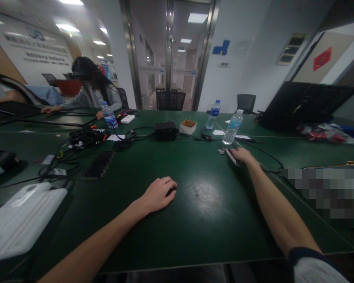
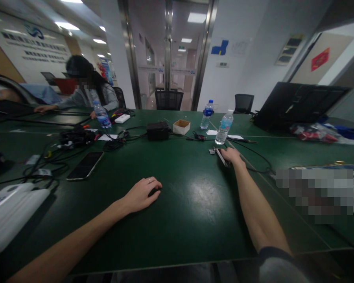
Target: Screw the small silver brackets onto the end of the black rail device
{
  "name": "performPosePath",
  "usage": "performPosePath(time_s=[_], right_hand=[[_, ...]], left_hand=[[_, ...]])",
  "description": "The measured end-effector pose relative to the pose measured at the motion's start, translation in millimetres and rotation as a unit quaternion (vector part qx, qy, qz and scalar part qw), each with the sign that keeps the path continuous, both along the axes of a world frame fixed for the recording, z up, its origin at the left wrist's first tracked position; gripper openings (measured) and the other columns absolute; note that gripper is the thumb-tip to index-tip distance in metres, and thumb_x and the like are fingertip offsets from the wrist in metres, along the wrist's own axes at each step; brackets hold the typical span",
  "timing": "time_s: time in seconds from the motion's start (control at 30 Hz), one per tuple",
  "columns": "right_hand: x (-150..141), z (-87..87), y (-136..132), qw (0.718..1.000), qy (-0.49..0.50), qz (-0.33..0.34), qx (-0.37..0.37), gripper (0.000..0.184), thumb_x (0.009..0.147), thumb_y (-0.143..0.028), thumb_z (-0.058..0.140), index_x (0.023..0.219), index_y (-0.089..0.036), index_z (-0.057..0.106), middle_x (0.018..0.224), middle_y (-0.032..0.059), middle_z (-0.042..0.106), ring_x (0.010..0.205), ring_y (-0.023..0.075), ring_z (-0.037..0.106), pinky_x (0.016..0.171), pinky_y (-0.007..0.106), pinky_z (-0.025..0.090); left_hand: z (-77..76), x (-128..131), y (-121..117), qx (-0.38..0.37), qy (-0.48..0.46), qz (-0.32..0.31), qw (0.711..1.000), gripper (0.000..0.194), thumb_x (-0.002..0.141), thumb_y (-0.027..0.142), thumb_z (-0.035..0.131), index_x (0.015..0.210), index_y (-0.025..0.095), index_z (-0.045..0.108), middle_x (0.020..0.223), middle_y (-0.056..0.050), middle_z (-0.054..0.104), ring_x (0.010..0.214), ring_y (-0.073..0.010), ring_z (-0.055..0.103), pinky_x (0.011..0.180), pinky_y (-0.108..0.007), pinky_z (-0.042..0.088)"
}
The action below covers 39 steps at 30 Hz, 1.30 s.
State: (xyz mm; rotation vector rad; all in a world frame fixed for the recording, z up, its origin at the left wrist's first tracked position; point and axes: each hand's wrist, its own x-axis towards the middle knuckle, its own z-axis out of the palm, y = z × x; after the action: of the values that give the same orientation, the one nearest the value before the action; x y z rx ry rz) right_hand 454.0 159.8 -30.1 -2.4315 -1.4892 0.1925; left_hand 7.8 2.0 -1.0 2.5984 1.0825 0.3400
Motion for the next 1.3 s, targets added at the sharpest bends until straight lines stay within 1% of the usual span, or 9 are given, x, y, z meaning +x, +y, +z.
performPosePath(time_s=[0.07, 0.13, 0.33, 0.5, 0.57, 0.73, 0.87, 1.03, 1.3], right_hand=[[5.5, 3.3, -1.3, 1.0, 0.002, 0.002, -0.011, 0.039, 0.087, -0.042, 0.046, 0.108, -0.019, 0.068, 0.111, 0.0143, 0.065, 0.107, 0.0324, 0.058, 0.089, 0.042, 0.046], [9.1, 4.2, -4.4, 1.0, 0.002, -0.001, -0.012, 0.034, 0.085, -0.037, 0.049, 0.108, -0.021, 0.07, 0.113, 0.0108, 0.065, 0.108, 0.0307, 0.058, 0.09, 0.039, 0.047], [12.0, 2.7, -12.3, 1.0, 0.007, -0.023, 0.002, 0.035, 0.082, -0.039, 0.056, 0.11, -0.023, 0.07, 0.115, 0.0087, 0.066, 0.107, 0.03, 0.059, 0.088, 0.039, 0.048], [15.8, 10.8, -13.6, 1.0, 0.026, -0.016, -0.007, 0.031, 0.08, -0.035, 0.059, 0.106, -0.023, 0.071, 0.111, 0.0064, 0.068, 0.103, 0.0263, 0.062, 0.085, 0.034, 0.05], [16.1, 15.4, -13.7, 0.999, 0.034, -0.01, -0.014, 0.032, 0.081, -0.037, 0.058, 0.105, -0.021, 0.071, 0.107, 0.0077, 0.069, 0.098, 0.0256, 0.064, 0.082, 0.033, 0.051], [5.2, 22.8, -11.8, 0.996, 0.06, 0.022, -0.067, 0.041, 0.077, -0.053, 0.061, 0.094, -0.017, 0.071, 0.086, 0.0088, 0.07, 0.072, 0.0224, 0.066, 0.065, 0.031, 0.053], [-8.6, 24.8, -9.3, 0.995, 0.003, 0.05, -0.092, 0.034, 0.073, -0.052, 0.066, 0.082, -0.019, 0.07, 0.085, 0.0078, 0.069, 0.08, 0.0236, 0.066, 0.072, 0.032, 0.052], [-19.3, 24.3, -7.8, 0.996, -0.024, 0.024, -0.079, 0.036, 0.075, -0.052, 0.062, 0.078, -0.017, 0.069, 0.089, 0.0114, 0.068, 0.093, 0.0277, 0.063, 0.079, 0.035, 0.05], [-25.7, 19.0, -5.5, 0.998, -0.015, 0.033, -0.049, 0.034, 0.073, -0.051, 0.063, 0.073, -0.018, 0.069, 0.082, 0.0103, 0.068, 0.088, 0.0267, 0.064, 0.076, 0.034, 0.051]], left_hand=[[1.4, 0.2, -0.7, -0.001, 0.005, 0.003, 1.0, 0.024, 0.093, 0.028, 0.047, 0.11, 0.018, 0.059, 0.107, -0.005, 0.059, 0.092, -0.02, 0.058, 0.081, -0.034, 0.047], [2.0, 0.5, -1.2, -0.001, 0.005, 0.005, 1.0, 0.023, 0.093, 0.027, 0.046, 0.11, 0.017, 0.059, 0.107, -0.005, 0.06, 0.092, -0.0199, 0.058, 0.081, -0.034, 0.047], [-0.8, 0.6, -0.4, 0.015, 0.001, 0.002, 1.0, 0.023, 0.093, 0.027, 0.048, 0.109, 0.016, 0.059, 0.106, -0.006, 0.06, 0.092, -0.0202, 0.057, 0.081, -0.035, 0.047], [-1.8, -0.5, 1.1, 0.009, 0.001, -0.002, 1.0, 0.024, 0.093, 0.027, 0.047, 0.111, 0.017, 0.059, 0.107, -0.005, 0.059, 0.093, -0.0198, 0.058, 0.081, -0.034, 0.047], [-1.5, -0.8, 1.3, 0.005, 0.003, 0.0, 1.0, 0.024, 0.093, 0.028, 0.047, 0.111, 0.017, 0.058, 0.108, -0.005, 0.059, 0.093, -0.0199, 0.058, 0.081, -0.034, 0.047], [-0.2, -0.8, 0.2, 0.003, 0.006, 0.002, 1.0, 0.024, 0.093, 0.029, 0.046, 0.11, 0.017, 0.059, 0.108, -0.006, 0.059, 0.093, -0.0202, 0.058, 0.082, -0.035, 0.047], [0.3, -0.8, -0.1, 0.004, 0.009, 0.006, 1.0, 0.024, 0.093, 0.029, 0.046, 0.11, 0.018, 0.058, 0.108, -0.005, 0.059, 0.093, -0.0203, 0.058, 0.083, -0.035, 0.047], [-0.8, -1.4, 0.4, -0.003, 0.006, 0.003, 1.0, 0.025, 0.094, 0.031, 0.045, 0.112, 0.019, 0.058, 0.109, -0.005, 0.059, 0.093, -0.0202, 0.058, 0.081, -0.034, 0.047], [-2.3, -1.5, 1.5, 0.003, 0.005, 0.0, 1.0, 0.025, 0.094, 0.03, 0.045, 0.111, 0.019, 0.058, 0.109, -0.006, 0.059, 0.094, -0.021, 0.057, 0.084, -0.036, 0.046]])
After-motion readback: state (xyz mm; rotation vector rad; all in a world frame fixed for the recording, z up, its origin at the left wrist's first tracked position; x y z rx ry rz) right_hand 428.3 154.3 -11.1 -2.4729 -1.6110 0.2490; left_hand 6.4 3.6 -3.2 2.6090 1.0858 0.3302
